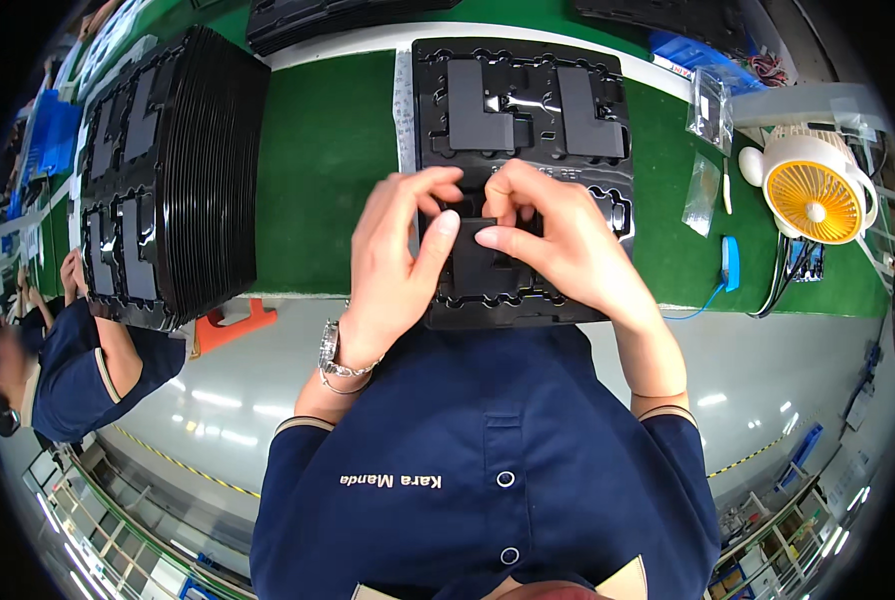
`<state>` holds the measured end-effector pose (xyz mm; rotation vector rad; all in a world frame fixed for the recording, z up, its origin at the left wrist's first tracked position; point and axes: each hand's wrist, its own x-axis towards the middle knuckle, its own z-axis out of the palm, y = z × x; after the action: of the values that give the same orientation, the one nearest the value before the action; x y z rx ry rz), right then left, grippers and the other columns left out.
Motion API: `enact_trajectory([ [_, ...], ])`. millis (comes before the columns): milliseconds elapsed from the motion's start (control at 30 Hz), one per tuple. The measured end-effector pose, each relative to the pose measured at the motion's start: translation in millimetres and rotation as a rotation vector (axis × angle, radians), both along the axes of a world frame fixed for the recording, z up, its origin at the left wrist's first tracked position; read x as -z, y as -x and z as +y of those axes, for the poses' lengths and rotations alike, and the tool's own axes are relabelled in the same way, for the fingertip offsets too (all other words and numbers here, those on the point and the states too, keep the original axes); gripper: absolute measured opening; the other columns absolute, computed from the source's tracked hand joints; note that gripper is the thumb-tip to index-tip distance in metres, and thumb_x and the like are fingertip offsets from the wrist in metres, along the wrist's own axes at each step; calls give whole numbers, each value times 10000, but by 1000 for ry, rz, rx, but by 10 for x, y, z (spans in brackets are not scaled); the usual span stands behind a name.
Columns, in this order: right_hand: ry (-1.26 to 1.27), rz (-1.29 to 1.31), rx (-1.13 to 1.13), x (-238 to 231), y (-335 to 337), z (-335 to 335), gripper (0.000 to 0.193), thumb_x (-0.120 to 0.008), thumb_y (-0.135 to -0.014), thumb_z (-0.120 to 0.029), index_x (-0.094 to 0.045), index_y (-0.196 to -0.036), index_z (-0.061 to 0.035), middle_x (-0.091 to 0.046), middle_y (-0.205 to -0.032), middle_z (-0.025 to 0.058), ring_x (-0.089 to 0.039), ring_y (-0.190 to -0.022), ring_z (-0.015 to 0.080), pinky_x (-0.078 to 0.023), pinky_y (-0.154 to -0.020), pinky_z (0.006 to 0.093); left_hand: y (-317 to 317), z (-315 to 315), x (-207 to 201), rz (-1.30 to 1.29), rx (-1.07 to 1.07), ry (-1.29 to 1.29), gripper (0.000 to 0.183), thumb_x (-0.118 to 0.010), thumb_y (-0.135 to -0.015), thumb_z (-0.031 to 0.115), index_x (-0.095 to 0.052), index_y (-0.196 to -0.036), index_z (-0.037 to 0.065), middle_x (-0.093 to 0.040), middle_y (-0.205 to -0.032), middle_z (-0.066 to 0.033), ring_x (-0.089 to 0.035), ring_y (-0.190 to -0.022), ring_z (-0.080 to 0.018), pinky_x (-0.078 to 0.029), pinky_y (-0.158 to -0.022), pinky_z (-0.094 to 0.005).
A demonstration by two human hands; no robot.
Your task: Place plastic components into structural trays for an assembly line process.
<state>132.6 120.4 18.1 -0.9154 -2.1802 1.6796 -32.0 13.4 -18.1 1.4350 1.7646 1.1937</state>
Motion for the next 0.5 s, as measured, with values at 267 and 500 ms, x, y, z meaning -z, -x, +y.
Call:
enact_trajectory([
  [267,179,445,318,-20,52,-88,135,-672,-856,-42,-563,-926,-6,-567,-774,-3,-537,-717,62,-443,-671,230,-215,10,-54,-454,107,43,298,-652,-895,169,-598,-1136,2,-642,-806,-18,-588,-716,-82,-491,-662,-251],
  [500,17,357,336,103,-51,-203,116,-661,-863,-99,-634,-876,13,-581,-853,45,-537,-755,124,-442,-714,265,-282,47,-64,-646,42,-8,207,-611,-915,122,-588,-1070,-13,-603,-869,20,-537,-777,-51,-470,-699,-234],
])
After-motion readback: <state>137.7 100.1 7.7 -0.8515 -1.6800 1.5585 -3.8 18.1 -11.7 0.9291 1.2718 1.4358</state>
